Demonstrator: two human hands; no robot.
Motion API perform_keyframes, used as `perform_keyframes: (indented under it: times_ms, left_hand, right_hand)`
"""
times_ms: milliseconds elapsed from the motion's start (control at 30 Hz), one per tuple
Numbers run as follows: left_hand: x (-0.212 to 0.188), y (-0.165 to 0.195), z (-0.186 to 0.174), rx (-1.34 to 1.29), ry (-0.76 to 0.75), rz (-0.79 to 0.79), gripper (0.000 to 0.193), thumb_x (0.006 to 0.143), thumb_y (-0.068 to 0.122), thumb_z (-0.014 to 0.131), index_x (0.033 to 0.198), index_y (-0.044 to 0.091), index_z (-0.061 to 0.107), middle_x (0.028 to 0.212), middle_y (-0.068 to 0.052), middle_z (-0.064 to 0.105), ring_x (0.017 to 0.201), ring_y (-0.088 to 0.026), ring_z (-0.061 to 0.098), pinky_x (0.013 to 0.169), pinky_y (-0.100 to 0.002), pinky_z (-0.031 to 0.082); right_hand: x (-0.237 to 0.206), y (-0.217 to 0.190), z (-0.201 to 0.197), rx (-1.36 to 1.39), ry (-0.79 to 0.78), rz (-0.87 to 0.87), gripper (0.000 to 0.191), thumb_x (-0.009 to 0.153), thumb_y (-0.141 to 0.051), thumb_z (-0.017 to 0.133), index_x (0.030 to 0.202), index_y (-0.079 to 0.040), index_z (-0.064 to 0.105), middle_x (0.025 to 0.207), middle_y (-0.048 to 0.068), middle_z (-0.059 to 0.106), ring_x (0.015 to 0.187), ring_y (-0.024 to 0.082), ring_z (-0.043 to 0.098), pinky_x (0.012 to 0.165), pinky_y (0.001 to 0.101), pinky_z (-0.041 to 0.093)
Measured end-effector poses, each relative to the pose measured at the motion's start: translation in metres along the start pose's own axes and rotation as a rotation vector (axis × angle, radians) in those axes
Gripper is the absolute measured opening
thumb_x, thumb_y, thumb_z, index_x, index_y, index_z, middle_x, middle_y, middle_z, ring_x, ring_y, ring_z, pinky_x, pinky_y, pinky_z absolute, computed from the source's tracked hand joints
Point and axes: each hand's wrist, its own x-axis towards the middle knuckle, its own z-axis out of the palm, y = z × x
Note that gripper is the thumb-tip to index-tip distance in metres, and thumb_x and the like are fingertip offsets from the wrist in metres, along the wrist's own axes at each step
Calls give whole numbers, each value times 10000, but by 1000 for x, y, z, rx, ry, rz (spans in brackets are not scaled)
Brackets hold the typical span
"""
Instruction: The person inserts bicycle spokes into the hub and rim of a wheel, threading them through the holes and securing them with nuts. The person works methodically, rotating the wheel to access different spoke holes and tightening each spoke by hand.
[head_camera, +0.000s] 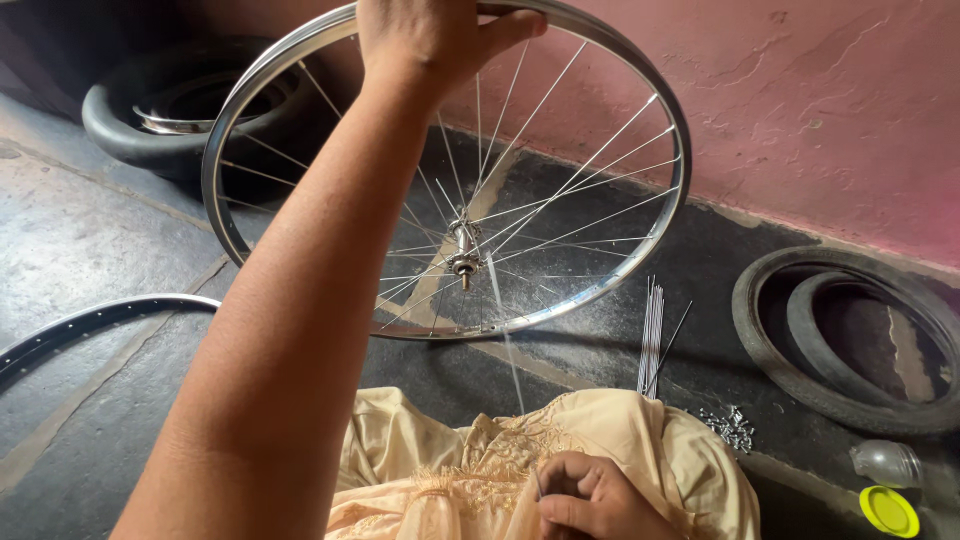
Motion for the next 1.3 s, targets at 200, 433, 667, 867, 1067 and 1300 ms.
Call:
perform_keyframes:
  times_ms: [200, 433, 667, 867, 1067, 1300]
  left_hand:
    - [0, -11, 6, 150, 83, 89, 456, 798, 760, 824, 851, 307, 819, 621, 75, 706, 491, -109, 607, 453, -316, 424]
    - [-6, -4, -3, 162, 48, 72, 456, 838, 756, 810, 901, 304, 815, 656, 71, 716, 552, -124, 652, 486, -333, 473]
    - [-8, -4, -6, 200, 89, 90, 463, 817, 763, 802, 890, 306, 814, 635, 83, 713, 547, -112, 660, 477, -322, 480]
    - [-9, -3, -3, 200, 94, 94, 452, 811, 750, 809, 879, 302, 817, 616, 92, 709, 514, -101, 654, 437, -297, 473]
    - [-7, -3, -2, 154, 66, 65, 439, 826, 713, 819, 882, 278, 821, 597, 115, 705, 523, -89, 666, 462, -304, 484]
    - [-7, -4, -6, 143, 80, 78, 460, 823, 731, 832, 850, 273, 808, 591, 119, 697, 530, -94, 665, 465, -298, 497]
  right_hand:
    - [8, -34, 12, 157, 18, 28, 156, 884, -77, 745, 976, -7, 640, 698, 69, 703, 548, 106, 632, 538, 234, 526]
    - [0, -51, 29, 310, -55, 87, 182, 880, -53, 745, 977, 4, 602, 687, 94, 712, 505, 109, 632, 459, 219, 488]
    - [-4, -44, 24, 278, -17, 88, 236, 840, -75, 766, 991, 6, 605, 682, 101, 714, 522, 127, 651, 508, 237, 529]
    - [0, -40, 21, 317, 60, 93, 217, 826, -57, 760, 971, 7, 612, 652, 96, 706, 468, 105, 619, 425, 230, 482]
    - [19, -39, 14, 314, 62, 7, 177, 855, 2, 733, 996, 32, 630, 689, 107, 722, 530, 123, 664, 482, 231, 519]
    - [45, -58, -4, 342, 102, -100, 137, 860, -13, 698, 970, 65, 672, 637, 68, 696, 470, 97, 621, 444, 220, 510]
